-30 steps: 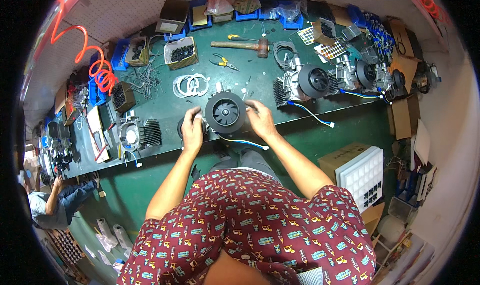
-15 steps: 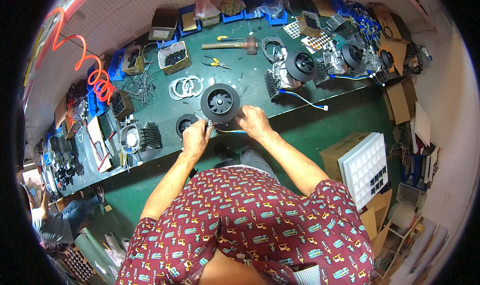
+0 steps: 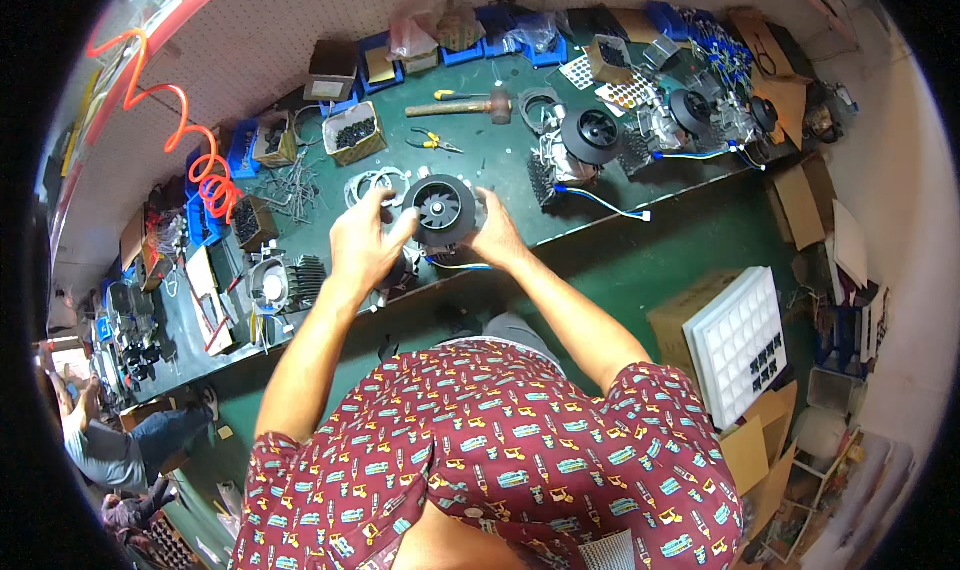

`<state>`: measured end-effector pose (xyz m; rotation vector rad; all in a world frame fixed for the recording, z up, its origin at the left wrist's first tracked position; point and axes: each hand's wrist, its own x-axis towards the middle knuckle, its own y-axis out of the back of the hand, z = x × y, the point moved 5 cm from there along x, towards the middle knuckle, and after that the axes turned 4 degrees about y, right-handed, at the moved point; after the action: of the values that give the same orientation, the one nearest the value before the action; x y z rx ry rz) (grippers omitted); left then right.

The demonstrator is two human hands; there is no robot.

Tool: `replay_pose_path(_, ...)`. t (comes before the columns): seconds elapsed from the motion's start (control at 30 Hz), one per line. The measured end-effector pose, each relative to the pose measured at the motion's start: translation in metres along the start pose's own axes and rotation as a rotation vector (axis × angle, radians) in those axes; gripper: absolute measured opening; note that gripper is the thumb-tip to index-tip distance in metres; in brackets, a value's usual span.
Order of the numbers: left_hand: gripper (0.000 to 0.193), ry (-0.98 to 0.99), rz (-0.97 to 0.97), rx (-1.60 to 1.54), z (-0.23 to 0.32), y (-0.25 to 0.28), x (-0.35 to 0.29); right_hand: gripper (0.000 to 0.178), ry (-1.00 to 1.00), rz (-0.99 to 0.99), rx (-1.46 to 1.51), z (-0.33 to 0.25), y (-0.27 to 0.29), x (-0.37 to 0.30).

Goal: The person assembles small black cylindrical electronic components on a green workbench. They insert wires into the components, then use a cordless drill to drive screws into each unit. The person handles the components one at a time, placing them on the table after each step.

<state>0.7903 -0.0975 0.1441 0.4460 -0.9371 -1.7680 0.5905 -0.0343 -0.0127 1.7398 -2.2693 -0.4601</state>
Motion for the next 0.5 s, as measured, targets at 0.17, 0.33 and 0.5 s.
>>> replay_pose_path(0.17, 0.060, -0.171, -0.318, 0.406, 0.057, -0.021, 0.039, 0.074, -0.140, -0.169, 0.463, 0.032, -0.019, 0.007)
replay_pose_path(0.33, 0.066, -0.327, -0.403, 0.486, 0.074, -0.015, 0.036, 0.072, -0.089, -0.188, 0.332, 0.007, -0.017, 0.009)
replay_pose_path(0.5, 0.086, -0.341, 0.011, 0.142, 0.071, 0.037, 0.037, 0.086, -0.146, -0.153, 0.254, 0.034, -0.014, 0.009)
